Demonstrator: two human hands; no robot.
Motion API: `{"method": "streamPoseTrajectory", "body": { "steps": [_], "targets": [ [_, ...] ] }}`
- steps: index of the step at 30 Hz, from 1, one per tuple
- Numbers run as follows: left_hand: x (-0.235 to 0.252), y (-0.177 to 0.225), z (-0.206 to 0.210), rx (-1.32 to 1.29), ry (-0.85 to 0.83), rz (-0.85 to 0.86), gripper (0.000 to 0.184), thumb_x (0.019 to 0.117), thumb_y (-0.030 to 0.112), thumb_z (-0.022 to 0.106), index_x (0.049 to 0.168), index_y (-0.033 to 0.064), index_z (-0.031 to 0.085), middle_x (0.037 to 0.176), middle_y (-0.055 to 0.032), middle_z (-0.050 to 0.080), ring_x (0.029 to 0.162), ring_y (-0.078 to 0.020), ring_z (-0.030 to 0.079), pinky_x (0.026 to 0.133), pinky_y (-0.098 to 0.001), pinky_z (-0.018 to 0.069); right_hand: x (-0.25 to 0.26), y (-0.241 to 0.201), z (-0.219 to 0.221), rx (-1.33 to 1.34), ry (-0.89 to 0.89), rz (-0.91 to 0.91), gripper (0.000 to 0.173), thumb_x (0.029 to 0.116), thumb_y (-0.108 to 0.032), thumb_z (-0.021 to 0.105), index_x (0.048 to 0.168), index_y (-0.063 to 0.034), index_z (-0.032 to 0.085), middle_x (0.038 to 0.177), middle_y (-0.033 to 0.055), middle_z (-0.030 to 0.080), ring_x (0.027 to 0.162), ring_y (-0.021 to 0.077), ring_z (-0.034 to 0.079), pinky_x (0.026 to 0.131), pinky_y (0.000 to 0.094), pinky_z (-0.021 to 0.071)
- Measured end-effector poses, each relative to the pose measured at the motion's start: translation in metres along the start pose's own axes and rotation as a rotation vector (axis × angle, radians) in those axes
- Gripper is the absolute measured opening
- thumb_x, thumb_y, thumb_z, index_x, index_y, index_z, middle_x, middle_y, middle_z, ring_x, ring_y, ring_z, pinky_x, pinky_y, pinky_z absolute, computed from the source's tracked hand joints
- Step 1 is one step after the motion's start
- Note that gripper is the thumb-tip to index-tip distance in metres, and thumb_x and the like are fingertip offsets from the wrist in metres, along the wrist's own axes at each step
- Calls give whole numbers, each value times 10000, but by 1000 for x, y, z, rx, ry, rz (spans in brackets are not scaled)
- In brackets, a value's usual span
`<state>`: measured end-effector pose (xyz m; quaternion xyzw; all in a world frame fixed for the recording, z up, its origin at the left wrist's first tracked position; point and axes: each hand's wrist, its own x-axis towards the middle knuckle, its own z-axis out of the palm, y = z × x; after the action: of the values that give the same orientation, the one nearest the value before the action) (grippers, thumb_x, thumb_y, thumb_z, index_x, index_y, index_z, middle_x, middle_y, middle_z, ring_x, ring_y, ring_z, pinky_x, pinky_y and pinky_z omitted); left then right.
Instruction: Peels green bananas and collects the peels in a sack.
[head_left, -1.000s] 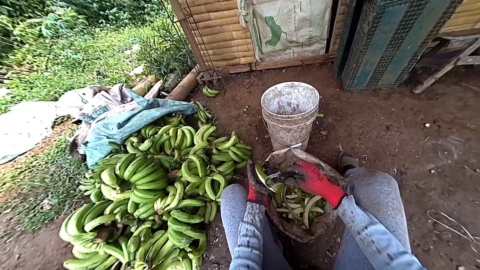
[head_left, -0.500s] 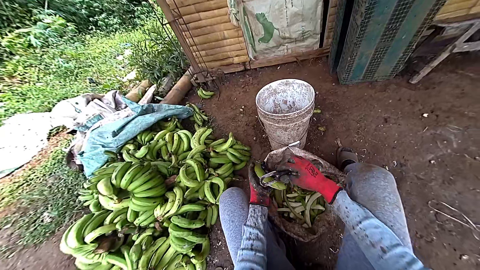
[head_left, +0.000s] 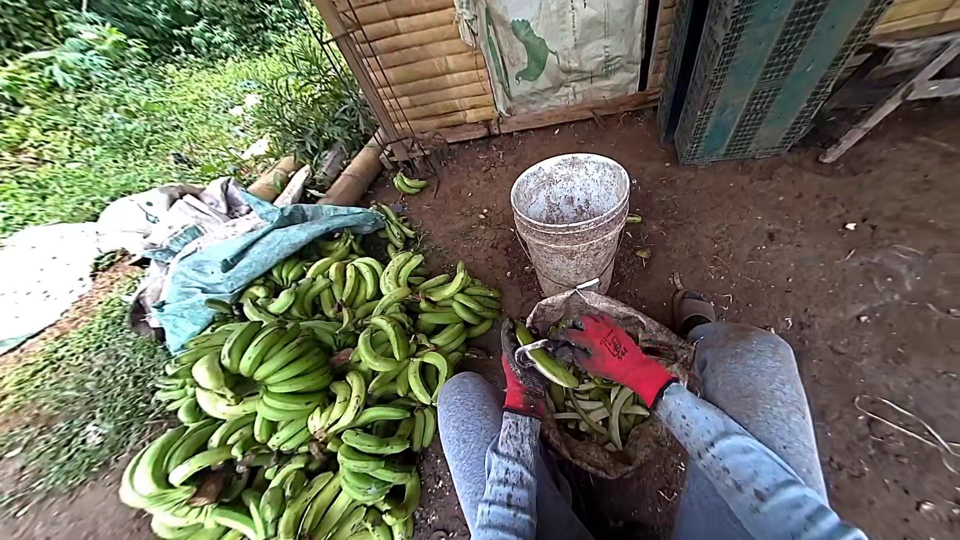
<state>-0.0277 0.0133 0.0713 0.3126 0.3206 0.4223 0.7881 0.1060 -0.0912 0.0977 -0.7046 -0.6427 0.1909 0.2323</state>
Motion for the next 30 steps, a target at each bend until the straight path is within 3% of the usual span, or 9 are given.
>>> {"method": "streamPoseTrajectory", "body": {
  "steps": [3,6,8,11,15,18,24,26,30],
  "targets": [
    [-9,-10,-6,459,34,176,393,1130,258,302,1327,22,547,1040,-116,658,875,-146,653,772,-323,572,11,-1,7,59,-3,187,398,1038,-257,516,1405,-160,637,1341,248,611,1262,410,576,1094,563,410],
    [-15,-17,-1,822,36,195,379,1114,185,389,1324,-65,580,1200,-203,655,1068,-188,636,977,-344,512,19,12,13,98,33,404,406,1064,-259,472,1415,-117,617,1344,229,622,1254,382,607,1079,544,456],
    [-10,-23,-4,733,72,120,401,1127,222,355,1262,-54,614,1091,-172,673,950,-167,649,880,-327,543,21,23,11,134,85,487,389,1068,-275,479,1393,-127,633,1310,214,644,1228,371,622,1062,547,466],
    [8,-13,-14,265,27,-19,481,1127,363,240,1083,35,590,776,-82,626,614,-150,616,544,-307,554,11,29,-1,281,134,346,353,1023,-271,593,1354,-180,676,1265,166,664,1159,315,649,1036,521,494],
    [22,6,-24,-248,-300,-281,454,1081,314,283,980,30,623,701,-60,625,552,-121,613,519,-245,546,-10,27,-30,405,-215,-42,292,943,-292,744,1207,-168,760,1188,78,703,1067,155,672,976,370,547],
    [17,-1,-21,-268,-417,-327,434,1078,307,321,1049,18,643,707,-60,607,541,-120,578,508,-244,515,-14,20,-26,239,-232,-46,345,961,-377,696,1262,-215,739,1254,107,681,1178,241,632,1066,477,472],
    [-19,-13,-6,124,-128,10,391,1119,257,283,1136,28,599,818,-93,653,647,-142,647,571,-290,578,8,15,8,176,153,388,393,1036,-269,562,1377,-82,622,1338,227,617,1203,380,633,1052,545,484],
    [-28,-8,-10,302,-2,140,416,1127,254,290,1282,1,581,1045,-117,679,894,-146,670,802,-316,582,10,20,9,203,214,467,392,1039,-246,563,1394,-86,603,1341,230,612,1191,388,638,1038,550,493],
    [-3,31,24,536,475,564,371,1112,254,346,1223,29,620,963,-68,631,791,-107,609,722,-313,543,8,30,6,276,191,545,423,1034,-335,603,1363,-69,615,1268,221,647,1165,377,642,1032,560,485]
  ]
}}
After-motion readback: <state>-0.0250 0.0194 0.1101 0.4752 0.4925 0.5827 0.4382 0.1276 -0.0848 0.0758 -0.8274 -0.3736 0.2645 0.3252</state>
